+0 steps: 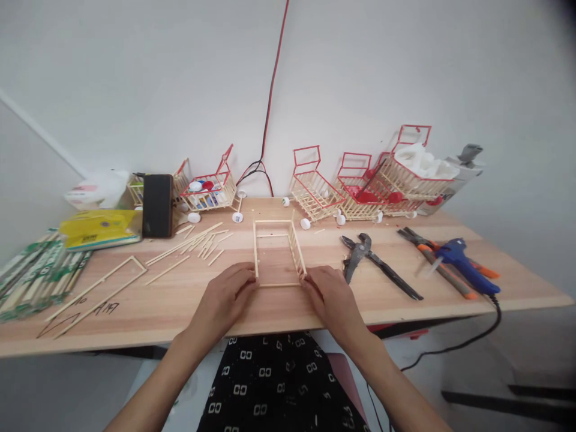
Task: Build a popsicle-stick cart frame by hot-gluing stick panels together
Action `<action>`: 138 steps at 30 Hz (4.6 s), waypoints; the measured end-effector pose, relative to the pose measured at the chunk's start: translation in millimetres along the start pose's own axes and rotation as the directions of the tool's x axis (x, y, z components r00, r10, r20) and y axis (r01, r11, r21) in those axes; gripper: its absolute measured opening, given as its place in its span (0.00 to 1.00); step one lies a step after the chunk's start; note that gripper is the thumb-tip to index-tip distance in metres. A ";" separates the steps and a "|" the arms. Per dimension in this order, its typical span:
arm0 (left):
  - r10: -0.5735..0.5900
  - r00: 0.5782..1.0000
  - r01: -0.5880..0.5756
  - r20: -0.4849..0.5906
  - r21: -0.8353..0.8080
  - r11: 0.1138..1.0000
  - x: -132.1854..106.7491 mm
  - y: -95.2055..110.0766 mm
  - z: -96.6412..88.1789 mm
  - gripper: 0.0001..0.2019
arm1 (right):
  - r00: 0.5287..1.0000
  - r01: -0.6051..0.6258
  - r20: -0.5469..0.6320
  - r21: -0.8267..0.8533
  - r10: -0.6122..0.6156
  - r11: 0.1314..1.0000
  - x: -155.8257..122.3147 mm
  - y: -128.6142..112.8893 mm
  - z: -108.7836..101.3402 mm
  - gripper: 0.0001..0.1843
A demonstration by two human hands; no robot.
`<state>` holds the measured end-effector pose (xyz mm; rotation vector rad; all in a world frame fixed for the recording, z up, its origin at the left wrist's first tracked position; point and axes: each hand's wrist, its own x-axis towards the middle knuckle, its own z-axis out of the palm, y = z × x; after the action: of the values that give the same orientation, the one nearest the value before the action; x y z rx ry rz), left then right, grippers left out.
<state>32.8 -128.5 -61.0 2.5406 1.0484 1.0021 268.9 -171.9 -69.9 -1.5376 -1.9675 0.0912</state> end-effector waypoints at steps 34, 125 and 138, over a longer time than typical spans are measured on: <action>-0.033 0.993 0.034 0.111 -0.002 0.999 39.5 -24.6 0.5 0.07 | 0.997 -0.075 0.014 -0.068 0.076 0.995 39.3 6.3 6.7 0.10; 0.002 0.994 0.011 0.106 -0.122 0.992 40.4 -35.7 1.5 0.06 | 0.998 -0.054 -0.011 0.001 0.054 0.999 36.6 10.5 9.0 0.12; 0.004 0.993 0.010 0.116 -0.122 0.992 41.0 -34.3 0.3 0.06 | 0.999 -0.050 -0.014 -0.013 0.050 0.999 36.5 10.8 9.1 0.12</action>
<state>35.5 -75.5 -55.0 2.4647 0.9288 0.8773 269.1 -133.0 -66.0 -1.5927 -1.9235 0.0883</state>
